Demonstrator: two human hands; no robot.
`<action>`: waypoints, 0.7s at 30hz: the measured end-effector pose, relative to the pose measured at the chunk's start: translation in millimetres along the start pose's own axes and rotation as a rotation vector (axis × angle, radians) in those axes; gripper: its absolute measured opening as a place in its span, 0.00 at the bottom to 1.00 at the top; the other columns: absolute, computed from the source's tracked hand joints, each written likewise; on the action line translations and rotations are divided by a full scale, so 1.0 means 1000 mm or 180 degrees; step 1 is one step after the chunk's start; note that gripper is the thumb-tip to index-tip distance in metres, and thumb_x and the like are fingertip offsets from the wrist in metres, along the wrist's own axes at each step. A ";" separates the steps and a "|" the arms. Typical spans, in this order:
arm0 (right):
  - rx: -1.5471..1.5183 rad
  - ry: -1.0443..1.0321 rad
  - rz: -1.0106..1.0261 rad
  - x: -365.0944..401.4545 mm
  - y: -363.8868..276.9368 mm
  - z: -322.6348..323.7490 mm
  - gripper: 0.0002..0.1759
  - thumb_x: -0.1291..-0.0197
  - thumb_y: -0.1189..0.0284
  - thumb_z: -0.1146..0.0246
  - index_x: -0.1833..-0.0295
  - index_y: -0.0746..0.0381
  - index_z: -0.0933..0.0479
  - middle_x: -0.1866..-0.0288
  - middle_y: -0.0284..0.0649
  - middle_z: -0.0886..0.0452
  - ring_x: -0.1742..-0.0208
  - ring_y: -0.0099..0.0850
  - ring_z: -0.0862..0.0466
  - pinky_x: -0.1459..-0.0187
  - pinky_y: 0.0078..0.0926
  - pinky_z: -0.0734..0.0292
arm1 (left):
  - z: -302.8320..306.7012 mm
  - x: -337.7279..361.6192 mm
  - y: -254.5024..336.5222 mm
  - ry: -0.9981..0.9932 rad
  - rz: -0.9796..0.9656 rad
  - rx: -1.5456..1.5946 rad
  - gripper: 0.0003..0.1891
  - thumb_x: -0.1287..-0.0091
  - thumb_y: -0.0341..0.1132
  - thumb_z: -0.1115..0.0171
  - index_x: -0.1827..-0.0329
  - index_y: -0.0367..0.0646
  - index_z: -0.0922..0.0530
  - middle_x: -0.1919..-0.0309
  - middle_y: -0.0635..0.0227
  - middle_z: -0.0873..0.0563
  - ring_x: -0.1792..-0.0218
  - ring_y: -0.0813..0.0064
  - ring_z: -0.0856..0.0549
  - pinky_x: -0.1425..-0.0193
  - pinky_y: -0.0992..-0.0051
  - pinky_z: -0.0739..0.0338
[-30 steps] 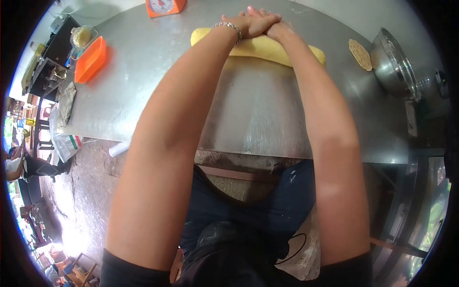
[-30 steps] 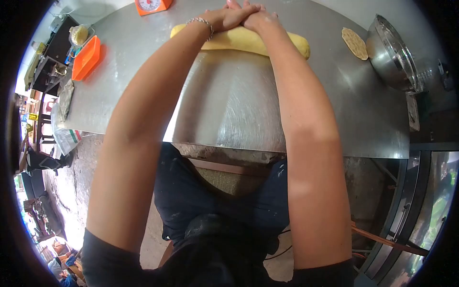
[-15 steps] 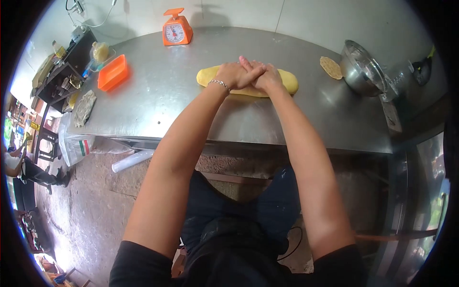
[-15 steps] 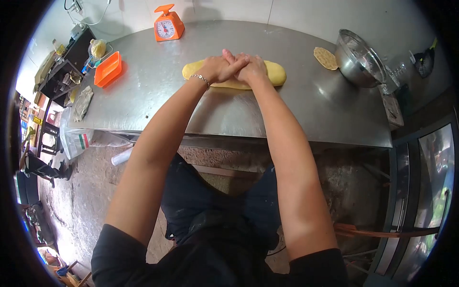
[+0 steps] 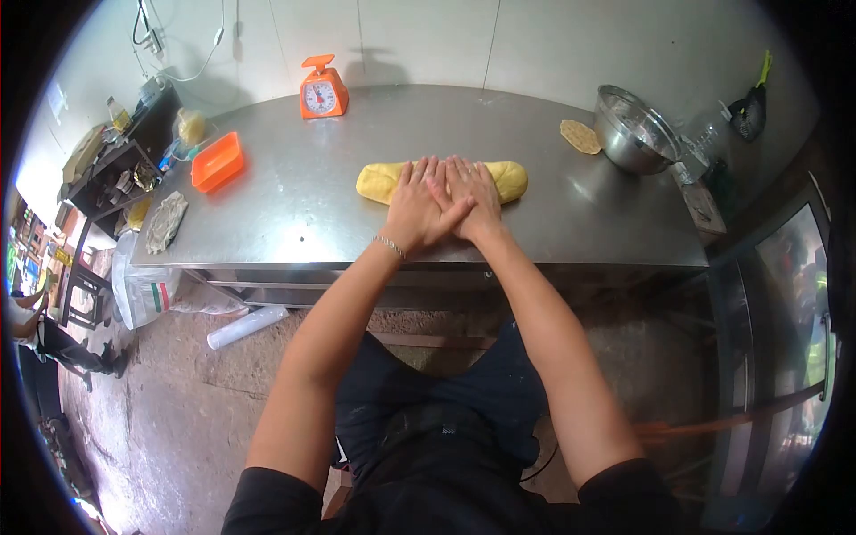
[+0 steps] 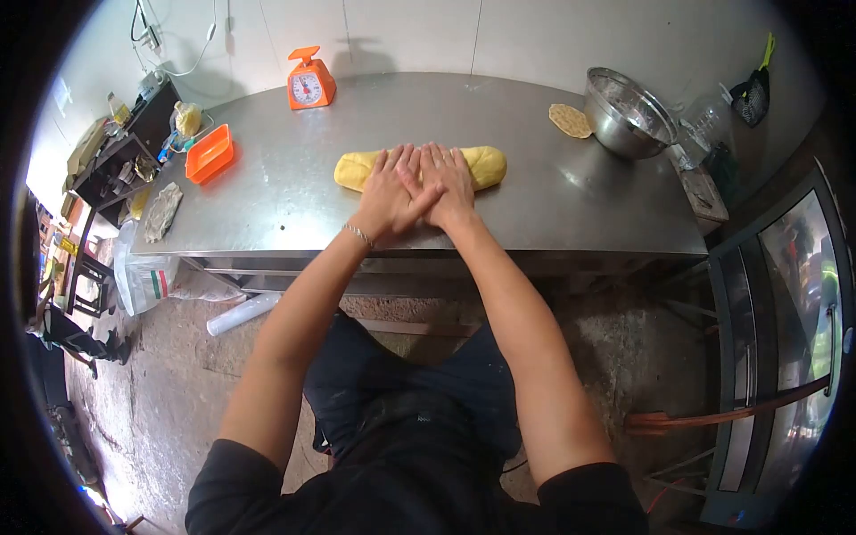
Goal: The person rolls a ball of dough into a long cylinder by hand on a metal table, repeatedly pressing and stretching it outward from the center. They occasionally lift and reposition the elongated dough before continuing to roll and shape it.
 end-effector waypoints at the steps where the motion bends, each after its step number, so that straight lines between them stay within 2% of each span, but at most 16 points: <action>1: 0.0036 0.0144 0.0077 0.009 -0.006 0.005 0.48 0.12 0.37 0.60 0.13 0.69 0.29 0.11 0.55 0.26 0.08 0.49 0.32 0.07 0.52 0.50 | 0.001 0.009 0.006 0.0068 -0.0038 -0.0021 0.57 0.20 0.78 0.56 0.09 0.30 0.35 0.13 0.36 0.30 0.09 0.38 0.37 0.04 0.42 0.54; 2: -0.0040 0.0105 0.0085 0.019 -0.009 0.008 0.48 0.13 0.39 0.56 0.12 0.71 0.32 0.10 0.58 0.30 0.06 0.51 0.37 0.06 0.54 0.54 | 0.003 0.017 0.011 0.0135 -0.0076 -0.0043 0.58 0.20 0.78 0.56 0.09 0.30 0.36 0.12 0.36 0.31 0.08 0.38 0.39 0.04 0.42 0.56; 6: 0.0027 0.0432 0.0277 0.059 -0.026 0.023 0.50 0.15 0.40 0.53 0.11 0.75 0.35 0.07 0.62 0.37 0.04 0.54 0.43 0.05 0.56 0.58 | 0.015 0.055 0.036 0.0223 -0.0155 -0.0043 0.61 0.22 0.79 0.53 0.07 0.27 0.41 0.10 0.35 0.36 0.06 0.39 0.44 0.04 0.41 0.60; 11: -0.0517 0.0325 0.0321 0.116 -0.038 0.030 0.57 0.17 0.33 0.53 0.11 0.76 0.36 0.07 0.66 0.38 0.03 0.59 0.47 0.06 0.61 0.60 | 0.017 0.107 0.066 -0.0018 -0.0058 0.0190 0.65 0.24 0.81 0.48 0.06 0.25 0.46 0.07 0.33 0.43 0.05 0.38 0.51 0.04 0.39 0.63; 12: -0.0534 0.0319 0.0360 0.120 -0.039 0.033 0.58 0.18 0.30 0.55 0.11 0.76 0.37 0.06 0.66 0.41 0.02 0.59 0.49 0.06 0.61 0.61 | 0.023 0.108 0.071 -0.0090 -0.0159 0.0161 0.66 0.25 0.81 0.48 0.06 0.24 0.47 0.07 0.33 0.45 0.04 0.39 0.53 0.04 0.39 0.64; 15: -0.0466 0.0201 0.0417 0.105 -0.031 0.034 0.56 0.15 0.34 0.55 0.10 0.76 0.39 0.06 0.67 0.42 0.02 0.59 0.50 0.06 0.60 0.61 | 0.012 0.094 0.061 -0.0125 -0.0071 0.0215 0.66 0.25 0.81 0.48 0.06 0.25 0.47 0.07 0.34 0.44 0.04 0.40 0.53 0.04 0.40 0.65; 19: -0.0622 0.0076 0.0319 0.068 -0.012 0.020 0.57 0.15 0.32 0.59 0.07 0.73 0.43 0.03 0.62 0.46 0.01 0.54 0.55 0.04 0.54 0.65 | 0.001 0.056 0.039 -0.0254 -0.0023 0.0164 0.63 0.21 0.78 0.51 0.05 0.26 0.51 0.06 0.34 0.48 0.03 0.42 0.56 0.03 0.43 0.69; 21: -0.0428 0.0084 0.0258 0.043 -0.001 0.008 0.55 0.15 0.34 0.59 0.06 0.72 0.45 0.02 0.61 0.48 0.01 0.52 0.55 0.04 0.53 0.67 | -0.005 0.030 0.027 -0.0157 -0.0079 0.0050 0.61 0.20 0.77 0.53 0.05 0.27 0.49 0.06 0.35 0.46 0.04 0.43 0.54 0.03 0.43 0.68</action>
Point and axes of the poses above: each hand's wrist, its own x-axis away from the middle knuckle, its own z-axis out of the back of the hand, y = z × x, the point moved 4 cm from there along -x, towards the middle knuckle
